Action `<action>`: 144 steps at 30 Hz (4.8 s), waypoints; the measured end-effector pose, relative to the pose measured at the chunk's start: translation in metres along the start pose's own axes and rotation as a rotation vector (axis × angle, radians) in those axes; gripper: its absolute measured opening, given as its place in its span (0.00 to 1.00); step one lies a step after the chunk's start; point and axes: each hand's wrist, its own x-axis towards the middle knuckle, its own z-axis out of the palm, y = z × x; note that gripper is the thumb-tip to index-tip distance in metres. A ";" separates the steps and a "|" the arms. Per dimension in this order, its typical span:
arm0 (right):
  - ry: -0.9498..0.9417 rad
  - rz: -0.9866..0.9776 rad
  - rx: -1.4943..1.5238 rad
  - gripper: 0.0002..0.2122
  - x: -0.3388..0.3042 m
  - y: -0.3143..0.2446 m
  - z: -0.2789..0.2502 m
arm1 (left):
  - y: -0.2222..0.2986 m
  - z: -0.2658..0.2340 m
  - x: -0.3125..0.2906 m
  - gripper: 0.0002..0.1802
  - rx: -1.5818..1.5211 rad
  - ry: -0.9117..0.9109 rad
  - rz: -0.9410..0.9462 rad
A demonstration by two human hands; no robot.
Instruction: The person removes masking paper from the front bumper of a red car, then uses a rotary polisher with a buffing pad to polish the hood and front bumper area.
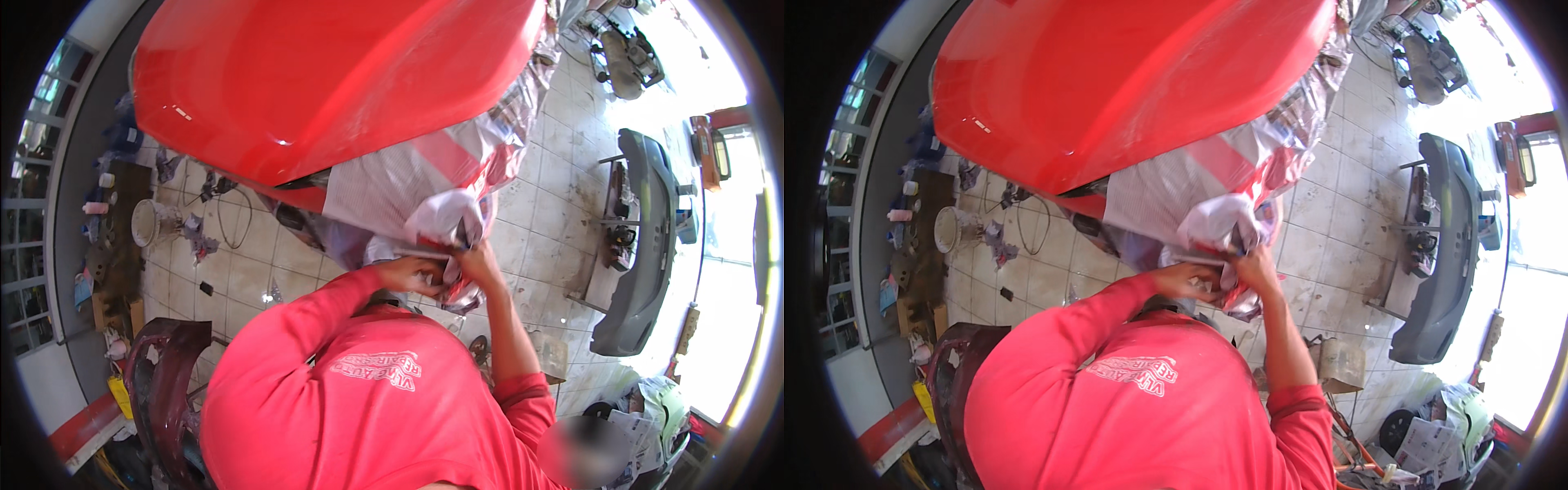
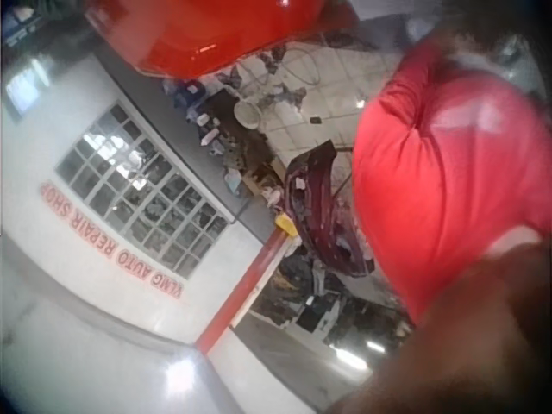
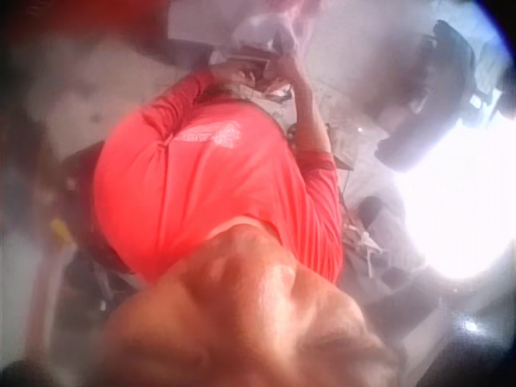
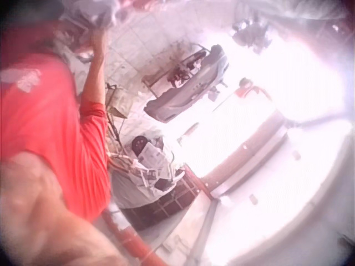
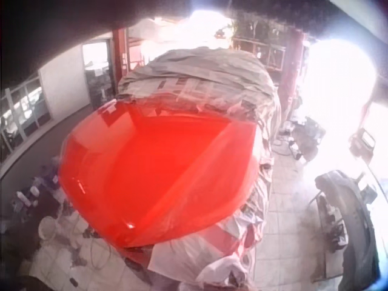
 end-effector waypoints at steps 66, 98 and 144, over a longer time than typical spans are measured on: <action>-0.802 -0.409 0.520 0.26 0.505 0.438 -0.563 | 0.108 -0.205 0.501 0.21 -0.625 2.225 -0.211; -0.712 -0.120 0.252 0.21 0.735 0.621 -0.758 | 0.214 -0.450 0.885 0.18 -0.357 0.974 -0.237; -0.623 -0.212 0.182 0.22 1.037 0.724 -0.936 | 0.084 -0.711 1.256 0.20 0.023 1.564 -0.496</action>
